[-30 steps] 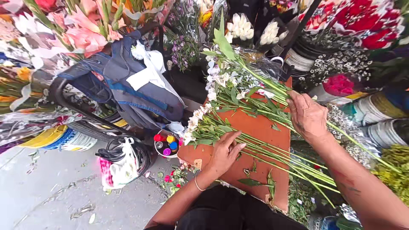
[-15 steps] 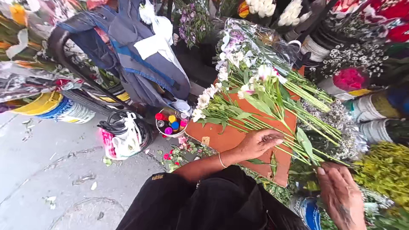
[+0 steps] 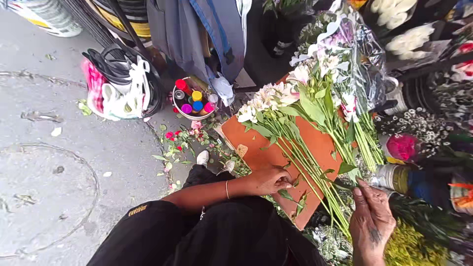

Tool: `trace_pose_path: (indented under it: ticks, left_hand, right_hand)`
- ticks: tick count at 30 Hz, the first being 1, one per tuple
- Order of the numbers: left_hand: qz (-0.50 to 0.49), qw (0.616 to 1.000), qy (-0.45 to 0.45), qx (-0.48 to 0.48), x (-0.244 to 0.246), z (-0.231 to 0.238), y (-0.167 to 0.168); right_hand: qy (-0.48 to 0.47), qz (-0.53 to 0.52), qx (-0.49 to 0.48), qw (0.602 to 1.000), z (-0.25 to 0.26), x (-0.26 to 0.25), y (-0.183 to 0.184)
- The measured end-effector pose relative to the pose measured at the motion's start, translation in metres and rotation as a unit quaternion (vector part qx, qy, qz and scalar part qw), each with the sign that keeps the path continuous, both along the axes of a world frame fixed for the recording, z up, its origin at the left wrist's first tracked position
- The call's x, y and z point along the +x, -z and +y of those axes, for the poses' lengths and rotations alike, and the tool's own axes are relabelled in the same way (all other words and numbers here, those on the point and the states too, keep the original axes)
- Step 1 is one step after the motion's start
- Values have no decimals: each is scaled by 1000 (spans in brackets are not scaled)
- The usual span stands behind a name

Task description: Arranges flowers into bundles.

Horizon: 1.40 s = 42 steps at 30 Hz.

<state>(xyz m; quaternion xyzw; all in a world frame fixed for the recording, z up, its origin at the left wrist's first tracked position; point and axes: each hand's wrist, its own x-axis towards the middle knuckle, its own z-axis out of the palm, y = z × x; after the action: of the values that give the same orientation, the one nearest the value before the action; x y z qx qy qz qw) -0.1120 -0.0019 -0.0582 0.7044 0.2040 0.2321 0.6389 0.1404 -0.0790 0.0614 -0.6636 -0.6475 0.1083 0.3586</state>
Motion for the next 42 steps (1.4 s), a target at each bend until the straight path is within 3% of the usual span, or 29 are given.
trace_pose_path:
  ticks: [4, 9, 15, 20, 25, 29, 36, 39, 42]
  left_hand:
    - [54, 998, -11, -6, -20, 8, 9]
    - [41, 996, -80, 6, -38, 5, 26]
    - [-21, 972, -234, 24, -51, 20, 31]
    - [-46, 899, -419, 121, -62, 46, 34]
    - [53, 799, -506, 320, -67, 60, 44]
    - [147, 758, -483, 413, -60, 65, 40]
    - [226, 780, -368, 453, -41, 93, 42]
    - [209, 778, -368, 465, -44, 96, 39]
    - [208, 770, -379, 470, -46, 94, 28]
  right_hand:
    - [-27, 6, -24, 999, 30, 5, 45]
    - [-34, 40, -53, 997, 13, 33, 113]
    - [-35, -14, -48, 998, 14, 31, 123]
    - [-47, -68, -37, 996, 17, 26, 126]
    - [-27, -123, -51, 991, 20, 27, 130]
    - [-45, -149, -52, 986, 25, 28, 123]
    - [-146, -138, -5, 980, 54, 57, 104]
    - [-56, -173, 36, 983, 100, 101, 97]
    - [107, -186, -18, 976, 148, 143, 102]
